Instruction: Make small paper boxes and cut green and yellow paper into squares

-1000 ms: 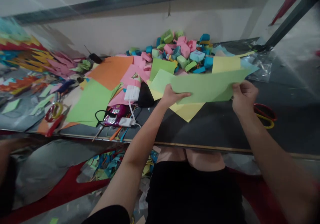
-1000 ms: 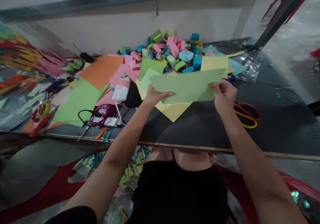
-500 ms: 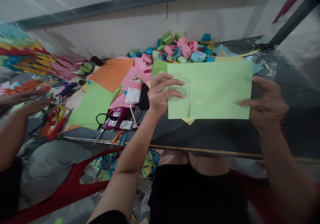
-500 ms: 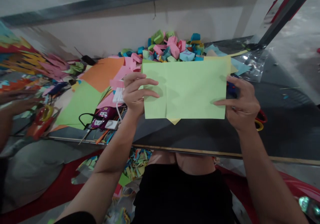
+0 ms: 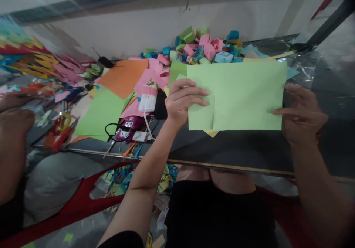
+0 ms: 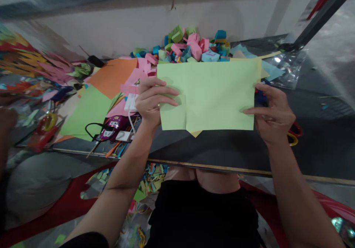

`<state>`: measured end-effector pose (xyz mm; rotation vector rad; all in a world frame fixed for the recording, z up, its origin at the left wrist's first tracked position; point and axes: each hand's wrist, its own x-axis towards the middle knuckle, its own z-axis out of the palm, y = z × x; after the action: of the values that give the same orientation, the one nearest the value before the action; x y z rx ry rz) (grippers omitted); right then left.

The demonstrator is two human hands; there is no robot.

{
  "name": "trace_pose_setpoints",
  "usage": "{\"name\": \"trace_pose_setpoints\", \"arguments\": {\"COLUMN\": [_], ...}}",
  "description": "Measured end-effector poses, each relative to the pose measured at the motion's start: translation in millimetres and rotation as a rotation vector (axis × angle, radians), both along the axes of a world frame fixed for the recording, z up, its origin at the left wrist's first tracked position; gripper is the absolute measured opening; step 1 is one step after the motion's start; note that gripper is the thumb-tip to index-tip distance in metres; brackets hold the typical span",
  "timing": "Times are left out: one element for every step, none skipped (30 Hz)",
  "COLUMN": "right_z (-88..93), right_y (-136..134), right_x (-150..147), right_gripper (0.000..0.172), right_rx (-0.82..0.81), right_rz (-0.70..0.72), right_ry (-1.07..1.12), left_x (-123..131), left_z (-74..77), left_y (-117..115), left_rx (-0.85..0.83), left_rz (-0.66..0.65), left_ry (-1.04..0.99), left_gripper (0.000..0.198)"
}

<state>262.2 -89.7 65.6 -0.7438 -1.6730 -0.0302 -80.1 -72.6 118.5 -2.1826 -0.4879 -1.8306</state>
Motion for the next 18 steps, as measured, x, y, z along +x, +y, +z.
{"name": "trace_pose_setpoints", "arguments": {"right_z": [0.3,0.8,1.4,2.0,2.8,3.6,4.7,6.1,7.7,9.2,10.5,11.3,11.5,11.2,10.3,9.5,8.9,9.0], "right_y": [0.9,1.3,1.3,0.9,-0.1,-1.4,-3.1,-5.1,-7.3,-9.4,-11.4,-12.8,-13.6,-13.6,-12.6,-10.7,-8.2,-5.3], "right_x": [-0.7,-1.5,-2.3,-3.0,-3.8,-4.5,-5.4,-6.5,-7.8,-9.3,-11.0,-12.6,-13.9,-15.0,-15.7,-16.3,-17.0,-17.9], "right_gripper": [0.027,0.033,0.035,0.035,0.031,0.027,0.022,0.018,0.013,0.009,0.007,0.009,0.015,0.022,0.028,0.033,0.034,0.034], "right_rx": [0.042,0.049,0.046,0.041,0.035,0.028,0.019,0.009,0.000,-0.013,-0.025,-0.052,-0.093,-0.121,-0.142,-0.161,-0.186,-0.222], "right_rz": [0.081,0.110,0.117,0.114,0.105,0.090,0.073,0.054,0.036,0.025,0.027,0.044,0.057,0.053,0.030,-0.011,-0.061,-0.106], "right_ry": [0.028,0.035,0.037,0.042,0.047,0.050,0.051,0.050,0.048,0.054,0.070,0.085,0.105,0.148,0.212,0.290,0.376,0.465], "left_x": [0.3,0.5,0.6,0.6,0.5,0.3,-0.2,-0.7,-1.4,-2.2,-3.2,-4.3,-5.4,-6.5,-7.2,-7.6,-7.3,-6.6], "left_z": [-0.1,-0.3,-0.5,-0.7,-1.0,-1.4,-1.8,-2.3,-2.9,-3.7,-4.8,-6.4,-8.5,-11.1,-14.4,-18.1,-22.2,-26.5], "left_y": [1.3,2.0,2.1,1.6,0.9,-0.1,-1.1,-2.0,-2.7,-3.3,-3.7,-3.8,-3.5,-2.8,-1.5,0.4,2.9,5.8], "left_rx": [0.015,0.019,0.006,-0.005,-0.015,-0.031,-0.058,-0.099,-0.140,-0.172,-0.192,-0.210,-0.238,-0.287,-0.359,-0.446,-0.534,-0.614], "left_rz": [-0.010,-0.014,-0.011,-0.009,-0.006,0.000,0.009,0.017,0.015,0.000,-0.027,-0.054,-0.073,-0.077,-0.066,-0.046,-0.031,-0.027], "left_ry": [-0.007,-0.015,-0.015,-0.012,-0.008,-0.001,0.011,0.025,0.036,0.044,0.051,0.059,0.067,0.076,0.079,0.073,0.059,0.042], "left_gripper": [0.035,0.035,0.034,0.034,0.033,0.033,0.033,0.033,0.032,0.029,0.025,0.019,0.015,0.011,0.012,0.016,0.021,0.025]}}
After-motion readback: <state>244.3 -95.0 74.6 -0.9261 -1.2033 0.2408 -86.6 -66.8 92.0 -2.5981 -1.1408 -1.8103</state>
